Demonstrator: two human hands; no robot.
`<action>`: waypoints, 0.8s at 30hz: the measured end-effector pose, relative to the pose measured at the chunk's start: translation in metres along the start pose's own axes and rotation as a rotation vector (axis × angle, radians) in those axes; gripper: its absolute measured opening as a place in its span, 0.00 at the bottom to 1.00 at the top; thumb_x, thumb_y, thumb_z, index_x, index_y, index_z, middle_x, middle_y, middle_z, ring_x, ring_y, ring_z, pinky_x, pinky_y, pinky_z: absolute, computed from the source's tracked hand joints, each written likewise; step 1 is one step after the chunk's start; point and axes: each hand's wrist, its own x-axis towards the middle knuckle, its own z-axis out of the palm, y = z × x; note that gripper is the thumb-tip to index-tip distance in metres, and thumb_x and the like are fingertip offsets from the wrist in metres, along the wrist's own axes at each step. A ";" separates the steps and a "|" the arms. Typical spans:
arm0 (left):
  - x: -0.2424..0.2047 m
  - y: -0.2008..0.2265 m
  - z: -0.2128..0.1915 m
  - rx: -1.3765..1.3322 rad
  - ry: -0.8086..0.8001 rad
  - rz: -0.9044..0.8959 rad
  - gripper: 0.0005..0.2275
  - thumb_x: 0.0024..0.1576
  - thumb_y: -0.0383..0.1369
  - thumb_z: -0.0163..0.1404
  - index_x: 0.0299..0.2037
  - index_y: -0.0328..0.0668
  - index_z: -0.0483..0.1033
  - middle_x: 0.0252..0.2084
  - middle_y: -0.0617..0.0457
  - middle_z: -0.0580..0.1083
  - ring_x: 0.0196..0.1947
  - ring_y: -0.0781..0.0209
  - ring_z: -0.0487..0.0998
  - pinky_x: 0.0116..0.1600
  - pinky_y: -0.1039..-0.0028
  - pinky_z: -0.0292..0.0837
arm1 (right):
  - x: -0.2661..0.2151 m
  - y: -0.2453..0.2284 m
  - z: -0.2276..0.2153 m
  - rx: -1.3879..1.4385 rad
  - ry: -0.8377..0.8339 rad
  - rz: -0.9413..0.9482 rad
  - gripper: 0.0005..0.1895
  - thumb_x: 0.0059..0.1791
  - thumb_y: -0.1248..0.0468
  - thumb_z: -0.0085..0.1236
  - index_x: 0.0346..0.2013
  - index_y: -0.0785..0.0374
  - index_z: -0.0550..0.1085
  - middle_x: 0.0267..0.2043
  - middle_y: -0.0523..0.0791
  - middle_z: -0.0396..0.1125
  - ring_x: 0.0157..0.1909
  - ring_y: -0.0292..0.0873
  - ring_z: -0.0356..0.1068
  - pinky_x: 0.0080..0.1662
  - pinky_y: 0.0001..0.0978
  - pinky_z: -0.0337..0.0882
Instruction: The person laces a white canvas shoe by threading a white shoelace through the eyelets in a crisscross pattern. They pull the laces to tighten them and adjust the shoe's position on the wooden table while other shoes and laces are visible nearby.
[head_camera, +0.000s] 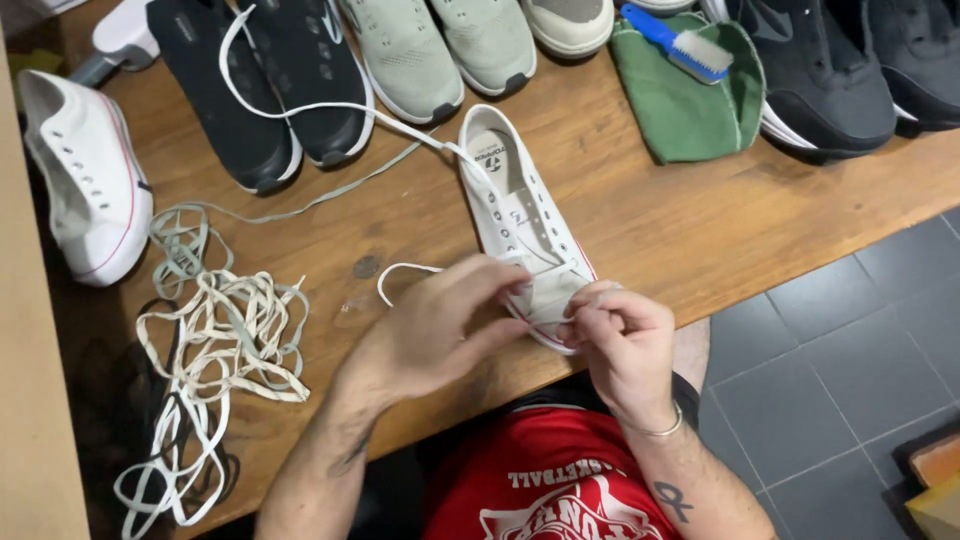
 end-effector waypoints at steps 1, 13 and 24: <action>0.009 -0.001 0.015 -0.198 0.010 0.071 0.18 0.59 0.40 0.57 0.57 0.42 0.73 0.44 0.50 0.77 0.46 0.51 0.82 0.48 0.66 0.79 | -0.002 0.002 0.007 -0.022 -0.034 -0.004 0.04 0.46 0.81 0.58 0.29 0.77 0.71 0.30 0.64 0.67 0.21 0.52 0.76 0.26 0.37 0.81; 0.015 -0.029 0.058 -0.366 0.244 0.070 0.05 0.56 0.27 0.57 0.41 0.44 0.83 0.32 0.52 0.80 0.30 0.59 0.82 0.37 0.72 0.78 | 0.021 -0.009 -0.017 -0.430 -0.049 -0.007 0.06 0.46 0.77 0.63 0.38 0.78 0.77 0.22 0.55 0.69 0.15 0.38 0.68 0.19 0.27 0.71; 0.017 -0.039 0.066 -0.334 0.203 0.075 0.03 0.58 0.30 0.57 0.39 0.45 0.83 0.33 0.52 0.78 0.29 0.60 0.80 0.34 0.75 0.75 | 0.023 0.003 -0.022 -0.498 -0.131 0.007 0.04 0.45 0.77 0.66 0.35 0.74 0.80 0.28 0.51 0.71 0.25 0.34 0.69 0.28 0.24 0.74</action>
